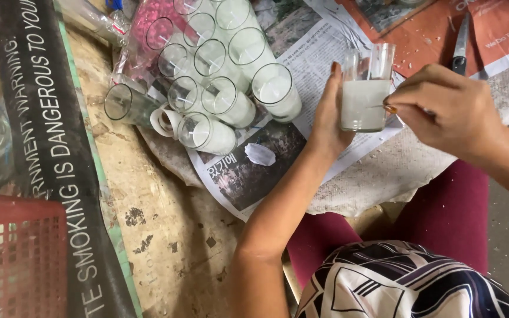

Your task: Cleaning residue from the inside of small glass candle jars using a small scraping tool.

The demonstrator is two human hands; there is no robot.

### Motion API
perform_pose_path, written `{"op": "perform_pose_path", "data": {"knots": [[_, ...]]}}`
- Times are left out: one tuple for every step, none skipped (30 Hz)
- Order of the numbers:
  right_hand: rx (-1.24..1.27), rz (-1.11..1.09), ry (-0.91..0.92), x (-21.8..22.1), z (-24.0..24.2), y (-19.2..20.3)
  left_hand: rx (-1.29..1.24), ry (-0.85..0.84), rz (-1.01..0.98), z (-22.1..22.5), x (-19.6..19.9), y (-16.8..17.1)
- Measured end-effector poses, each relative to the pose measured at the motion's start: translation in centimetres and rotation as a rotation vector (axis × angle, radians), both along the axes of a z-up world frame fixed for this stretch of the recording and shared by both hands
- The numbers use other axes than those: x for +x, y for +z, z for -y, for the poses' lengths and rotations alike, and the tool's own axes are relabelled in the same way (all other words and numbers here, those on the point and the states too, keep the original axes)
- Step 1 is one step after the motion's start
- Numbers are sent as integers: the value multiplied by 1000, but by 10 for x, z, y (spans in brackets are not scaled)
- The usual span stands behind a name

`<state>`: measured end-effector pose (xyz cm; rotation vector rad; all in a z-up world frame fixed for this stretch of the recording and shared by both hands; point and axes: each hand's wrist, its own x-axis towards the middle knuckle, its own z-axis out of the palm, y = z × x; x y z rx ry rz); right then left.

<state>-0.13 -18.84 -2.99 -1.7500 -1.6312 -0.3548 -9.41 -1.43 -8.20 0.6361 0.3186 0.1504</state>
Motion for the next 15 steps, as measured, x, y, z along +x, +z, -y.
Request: {"op": "perform_pose_path", "data": {"knots": [[1,2,0,1,-4,-3,1,0,2,2,-3,6],[85,208,93,2,-8,-6,-35,-30,136,3,-7,11],[171,412,184,2,-12,-10,-72,-62,268,5,-11,17],[173,413,185,11,-13,-15,-70,-62,269,5,-9,11],[122,547,44,20,-15,-21,-91,-82,226,5,-6,6],[71,677,-98,29,-16,-27,-113,-103,182,5,-4,0],[66,671,-99,32,-21,-15,-117,-104,176,6,-7,3],[146,631,-82,36,-26,-2,-67,-119,80,7,-10,7],[231,597,-66,43,-33,13,-11,-133,-9,6,-10,12],[232,600,-68,42,-28,12,-9,-136,-7,6,-9,5],[208,578,-38,42,-25,12,-59,-104,81,5,-7,-1],[183,556,-8,42,-23,11,-110,-73,168,4,-5,-8],[180,555,-5,33,-24,14,-114,-70,168,3,0,-13],[150,572,15,25,-24,17,-116,-82,171,1,5,-19],[115,585,32,15,-22,18,-123,-96,169,2,8,-26]]}}
